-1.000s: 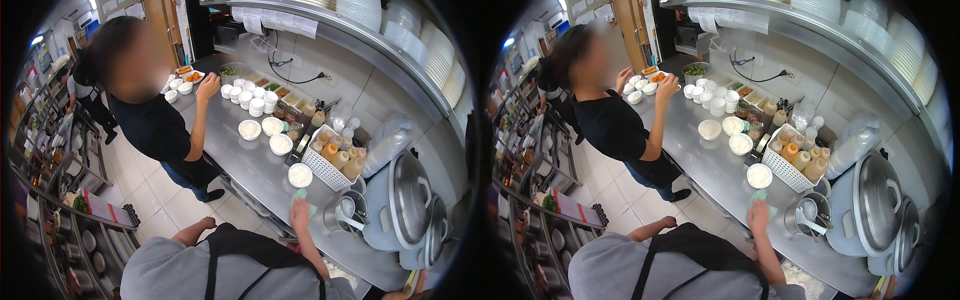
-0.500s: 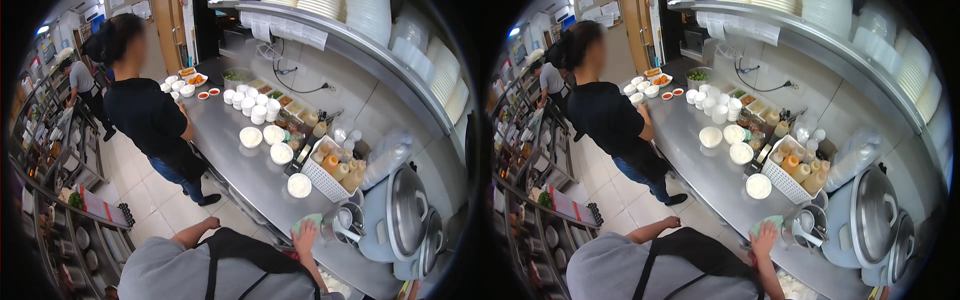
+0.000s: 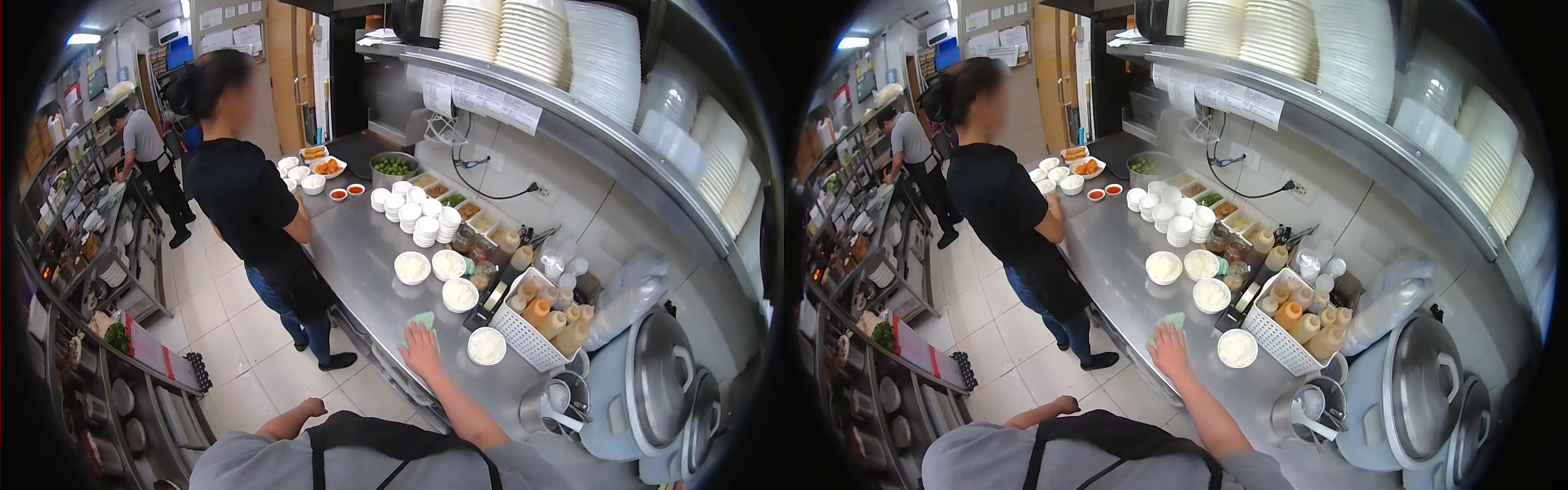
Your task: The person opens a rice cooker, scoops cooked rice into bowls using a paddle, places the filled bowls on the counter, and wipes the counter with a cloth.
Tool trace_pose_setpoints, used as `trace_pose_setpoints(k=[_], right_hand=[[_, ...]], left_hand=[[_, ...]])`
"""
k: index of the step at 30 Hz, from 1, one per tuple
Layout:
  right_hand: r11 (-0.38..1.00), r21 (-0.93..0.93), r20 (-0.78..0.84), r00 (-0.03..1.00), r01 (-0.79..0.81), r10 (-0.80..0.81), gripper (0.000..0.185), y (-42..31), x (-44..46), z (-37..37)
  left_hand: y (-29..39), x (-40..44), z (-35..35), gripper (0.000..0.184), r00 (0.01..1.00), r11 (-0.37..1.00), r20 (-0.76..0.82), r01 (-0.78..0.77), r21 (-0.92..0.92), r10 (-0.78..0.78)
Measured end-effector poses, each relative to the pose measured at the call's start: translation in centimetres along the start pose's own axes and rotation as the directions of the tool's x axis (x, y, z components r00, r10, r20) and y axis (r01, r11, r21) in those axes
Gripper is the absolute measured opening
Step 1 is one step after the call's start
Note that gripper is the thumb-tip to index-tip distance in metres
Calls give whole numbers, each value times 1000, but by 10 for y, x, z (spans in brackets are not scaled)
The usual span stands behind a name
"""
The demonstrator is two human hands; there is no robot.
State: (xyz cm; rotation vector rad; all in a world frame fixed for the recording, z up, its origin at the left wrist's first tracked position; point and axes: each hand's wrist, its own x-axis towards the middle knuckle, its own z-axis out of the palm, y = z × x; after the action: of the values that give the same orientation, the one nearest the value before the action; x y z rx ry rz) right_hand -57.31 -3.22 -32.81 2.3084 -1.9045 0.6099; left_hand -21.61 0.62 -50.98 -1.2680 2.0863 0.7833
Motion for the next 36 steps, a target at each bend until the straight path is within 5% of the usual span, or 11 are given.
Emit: trace_pose_setpoints(k=[6, 16, 18, 19, 21, 23, 26, 28, 31, 36], right_hand=[[997, 66, 48, 998, 40, -43, 55, -5, -7, -10], [998, 47, 129, 990, 44, -50, 47, -16, -173, -74], [755, 563, 341, 926, -337, 159, 41, -21, -192, -101], [755, 562, 341, 926, -338, 161, 41, -19, -197, -110], [793, 446, 98, 903, -415, 417, 38, -8, -206, -125], [732, 346, -141, 739, -587, 659, 41, 16, -186, -151], [799, 258, -275, 751, -543, 600, 44, 47, -182, -124], [798, -248, -217, 834, -549, 507, 46, 61, -191, -89], [885, -96, -144, 887, -455, 440, 45, 48, -178, -62], [974, 208, -75, 991, -91, 109, 33, -22, -142, -35]], left_hand=[[-1, 3, 12, 43, 999, 999, 16, -36, 23, 36], [42, 39, -6, 38, 994, 994, -7, -112, 4, 112], [56, 40, -18, 37, 994, 994, -14, -106, -9, 106], [62, 38, -25, 37, 993, 992, -22, -121, -37, 120], [70, 37, -33, 37, 990, 989, -32, -136, -65, 135], [76, 31, -35, 37, 990, 985, -60, -136, -110, 130], [74, 24, -32, 37, 992, 990, -25, -123, -62, 122], [59, 32, -16, 38, 988, 989, -50, -148, -22, 147], [43, 22, -9, 38, 995, 995, -30, -100, -14, 100], [18, -3, 9, 41, 1000, 1000, 11, 20, -23, -20]])
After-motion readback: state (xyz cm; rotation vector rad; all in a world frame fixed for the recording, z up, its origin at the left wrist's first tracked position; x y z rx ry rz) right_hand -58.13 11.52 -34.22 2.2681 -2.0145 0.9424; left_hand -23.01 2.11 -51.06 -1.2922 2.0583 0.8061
